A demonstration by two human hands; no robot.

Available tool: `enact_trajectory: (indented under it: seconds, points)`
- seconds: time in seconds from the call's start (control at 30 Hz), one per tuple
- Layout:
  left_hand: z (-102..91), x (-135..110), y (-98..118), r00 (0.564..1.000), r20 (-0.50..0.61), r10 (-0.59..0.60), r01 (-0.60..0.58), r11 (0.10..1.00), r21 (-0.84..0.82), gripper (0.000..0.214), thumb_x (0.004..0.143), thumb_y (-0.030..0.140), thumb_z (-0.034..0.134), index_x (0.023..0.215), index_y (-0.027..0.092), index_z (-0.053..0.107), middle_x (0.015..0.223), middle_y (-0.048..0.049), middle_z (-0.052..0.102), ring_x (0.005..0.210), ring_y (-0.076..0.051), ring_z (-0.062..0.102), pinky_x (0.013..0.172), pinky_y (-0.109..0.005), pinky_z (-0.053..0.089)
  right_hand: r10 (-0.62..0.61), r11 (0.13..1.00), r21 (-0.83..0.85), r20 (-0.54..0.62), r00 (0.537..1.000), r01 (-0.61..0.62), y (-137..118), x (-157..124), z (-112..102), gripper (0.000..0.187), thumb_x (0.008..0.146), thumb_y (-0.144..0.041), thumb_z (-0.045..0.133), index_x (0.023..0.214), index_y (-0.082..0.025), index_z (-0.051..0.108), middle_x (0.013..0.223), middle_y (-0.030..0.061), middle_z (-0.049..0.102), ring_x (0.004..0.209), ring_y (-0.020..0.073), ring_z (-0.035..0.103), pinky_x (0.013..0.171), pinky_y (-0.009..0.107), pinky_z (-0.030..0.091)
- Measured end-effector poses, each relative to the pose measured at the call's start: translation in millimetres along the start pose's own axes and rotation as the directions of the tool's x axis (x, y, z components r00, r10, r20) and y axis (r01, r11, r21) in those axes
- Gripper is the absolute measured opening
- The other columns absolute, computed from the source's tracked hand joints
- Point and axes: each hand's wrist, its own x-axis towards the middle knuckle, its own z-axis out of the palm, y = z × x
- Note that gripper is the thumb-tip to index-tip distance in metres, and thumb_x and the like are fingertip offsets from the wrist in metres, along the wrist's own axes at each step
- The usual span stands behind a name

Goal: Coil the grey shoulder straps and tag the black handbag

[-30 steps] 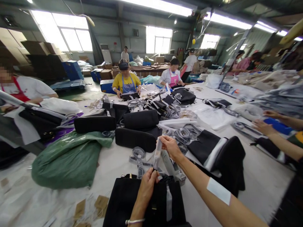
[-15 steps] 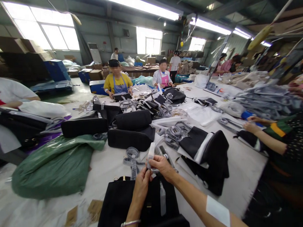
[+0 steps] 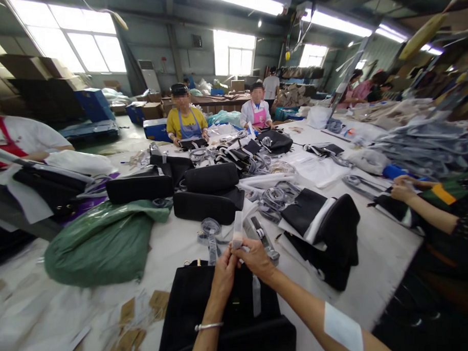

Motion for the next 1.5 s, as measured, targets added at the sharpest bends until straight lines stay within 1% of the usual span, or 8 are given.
enact_trajectory:
  seconds: [0.3,0.53,0.73,0.9,1.1,1.27,1.37,1.5]
  points:
    - [-1.7,-4,1,0.997,0.070,-0.018,0.013,0.998,0.061,0.030,0.087,0.044,0.049,0.081,0.017,0.063,0.071,-0.0036,0.063,0.074,-0.022,0.058,0.078,-0.032,0.041,0.215,0.837,0.503,0.061,0.975,-0.216,-1,6,5,0.034,0.063,-0.039,0.081,0.081,-0.014,0.067,0.069,0.0011,0.065,0.045,0.0095,0.051,0.038,0.020,0.038]
    - [0.4,-4,-18,0.994,0.091,-0.054,0.044,0.993,0.114,0.034,0.089,0.046,0.045,0.079,0.018,0.061,0.068,-0.0015,0.062,0.073,-0.021,0.058,0.077,-0.032,0.042,0.190,0.841,0.531,-0.110,0.976,-0.104,-16,27,-9,0.037,0.065,-0.048,0.079,0.080,-0.015,0.069,0.077,0.0041,0.071,0.070,0.0154,0.063,0.071,0.028,0.052]
    - [-8.0,0,-35,1.000,0.019,0.003,-0.005,0.994,0.105,0.029,0.085,0.043,0.048,0.077,0.019,0.063,0.076,-0.0067,0.066,0.078,-0.024,0.061,0.080,-0.037,0.048,-0.125,0.990,0.062,0.009,0.992,0.124,-31,-17,2,0.013,0.081,-0.030,0.068,0.087,-0.020,0.075,0.079,0.0014,0.074,0.072,0.0162,0.066,0.072,0.027,0.052]
    - [-18.7,-8,-51,0.999,0.038,-0.029,0.021,0.979,0.203,0.030,0.069,0.030,0.056,0.095,0.019,0.066,0.092,-0.0073,0.072,0.088,-0.027,0.065,0.087,-0.041,0.050,-0.453,0.857,-0.159,0.223,0.863,0.490,-9,-55,6,0.025,0.085,-0.011,0.055,0.101,-0.021,0.073,0.097,0.0049,0.076,0.093,0.0169,0.069,0.087,0.028,0.051]
    - [-18.3,-34,-60,0.906,-0.350,-0.240,0.272,0.961,0.045,0.034,0.073,0.038,0.061,0.100,0.017,0.064,0.105,-0.0132,0.069,0.101,-0.031,0.065,0.091,-0.046,0.051,-0.455,0.736,-0.400,0.304,0.837,0.546,26,-72,-6,0.028,0.081,-0.007,0.050,0.093,-0.023,0.071,0.094,0.0047,0.070,0.085,0.0177,0.062,0.079,0.032,0.047]
    - [-3.9,-50,-59,0.753,0.051,-0.656,0.555,0.593,-0.583,0.025,0.081,0.036,0.068,0.083,0.011,0.065,0.072,-0.0102,0.070,0.069,-0.024,0.070,0.060,-0.031,0.056,-0.397,0.669,-0.436,0.476,0.785,0.602,42,-90,5,0.017,0.082,-0.015,0.054,0.088,-0.024,0.067,0.086,0.0033,0.068,0.083,0.0193,0.057,0.078,0.034,0.043]
    - [1.8,-49,-58,0.701,0.035,-0.712,0.502,0.458,-0.734,0.002,0.080,0.009,0.068,0.080,0.008,0.067,0.063,-0.0068,0.068,0.056,-0.016,0.068,0.059,-0.023,0.056,-0.368,0.651,-0.374,0.606,0.705,0.661,47,-96,6,0.010,0.083,-0.026,0.059,0.090,-0.025,0.067,0.089,0.0025,0.069,0.088,0.0202,0.058,0.085,0.036,0.042]
    - [0.3,-47,-53,0.660,0.101,-0.744,0.470,0.304,-0.828,0.016,0.085,0.002,0.056,0.096,0.007,0.067,0.081,-0.0124,0.074,0.073,-0.020,0.074,0.066,-0.026,0.061,-0.347,0.795,-0.320,0.458,0.818,0.516,44,-99,-9,0.017,0.088,-0.027,0.057,0.101,-0.023,0.068,0.092,0.0049,0.071,0.087,0.0190,0.061,0.084,0.034,0.044]
